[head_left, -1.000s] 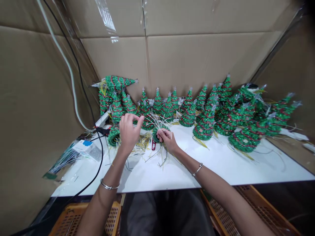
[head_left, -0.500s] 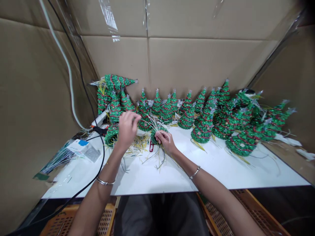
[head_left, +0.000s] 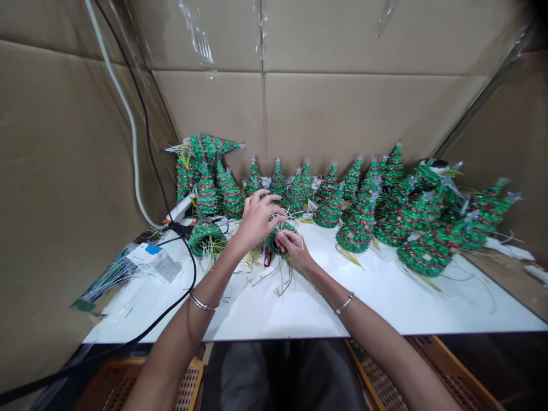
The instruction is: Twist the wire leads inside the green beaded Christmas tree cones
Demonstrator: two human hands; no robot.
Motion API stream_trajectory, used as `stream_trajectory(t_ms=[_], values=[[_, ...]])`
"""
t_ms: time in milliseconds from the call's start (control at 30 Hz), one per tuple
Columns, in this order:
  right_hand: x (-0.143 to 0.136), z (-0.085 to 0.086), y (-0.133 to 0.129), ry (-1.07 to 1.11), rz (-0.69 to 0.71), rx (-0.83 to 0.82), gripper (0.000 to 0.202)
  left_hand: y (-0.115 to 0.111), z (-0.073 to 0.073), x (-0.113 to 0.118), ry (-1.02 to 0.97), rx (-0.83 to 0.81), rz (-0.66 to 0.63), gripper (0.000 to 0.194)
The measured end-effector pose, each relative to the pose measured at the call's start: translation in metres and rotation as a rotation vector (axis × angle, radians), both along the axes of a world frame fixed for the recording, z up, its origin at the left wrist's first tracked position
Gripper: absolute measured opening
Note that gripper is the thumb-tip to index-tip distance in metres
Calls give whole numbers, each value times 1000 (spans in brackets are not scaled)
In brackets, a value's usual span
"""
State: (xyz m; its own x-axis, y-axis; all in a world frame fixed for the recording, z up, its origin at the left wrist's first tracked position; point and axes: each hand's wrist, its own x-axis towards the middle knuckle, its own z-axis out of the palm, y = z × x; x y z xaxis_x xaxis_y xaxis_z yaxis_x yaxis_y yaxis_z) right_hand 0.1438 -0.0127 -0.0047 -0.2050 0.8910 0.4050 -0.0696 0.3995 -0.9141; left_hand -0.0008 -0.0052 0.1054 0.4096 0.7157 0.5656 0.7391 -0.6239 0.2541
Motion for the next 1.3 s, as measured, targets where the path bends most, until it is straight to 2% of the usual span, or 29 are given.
stream_trajectory(t_ms=[233,333,500,600,767,867,1033,1100,1200,1267,1300], values=[[0,1,1,-9,-1,8,41,8,-9,-2,-107,-40,-21,6],[0,0,0,0,-10,12,41,12,-19,0,-302,-53,48,8],[-1,-1,1,3,-33,14,44,21,-45,4,-699,-164,164,12],[-1,-2,1,7,-27,8,44,26,-51,5,-878,-213,172,15],[0,-2,0,2,-24,22,42,37,-41,0,-1134,-238,127,17],[0,-2,-1,6,-31,9,43,44,-32,-5,-1176,-220,104,16],[0,-4,-2,-14,-27,2,44,60,-13,-30,-1277,-41,208,14],[0,-4,-2,-3,-28,-8,43,63,-7,-48,-1202,21,247,16],[-1,-4,-2,14,-35,-9,43,57,-4,-72,-885,-81,296,19],[-1,-3,-1,11,-30,-8,42,44,-4,-76,-653,-32,438,23],[-1,-3,-1,5,-28,-7,42,37,-3,-74,-591,46,510,26]])
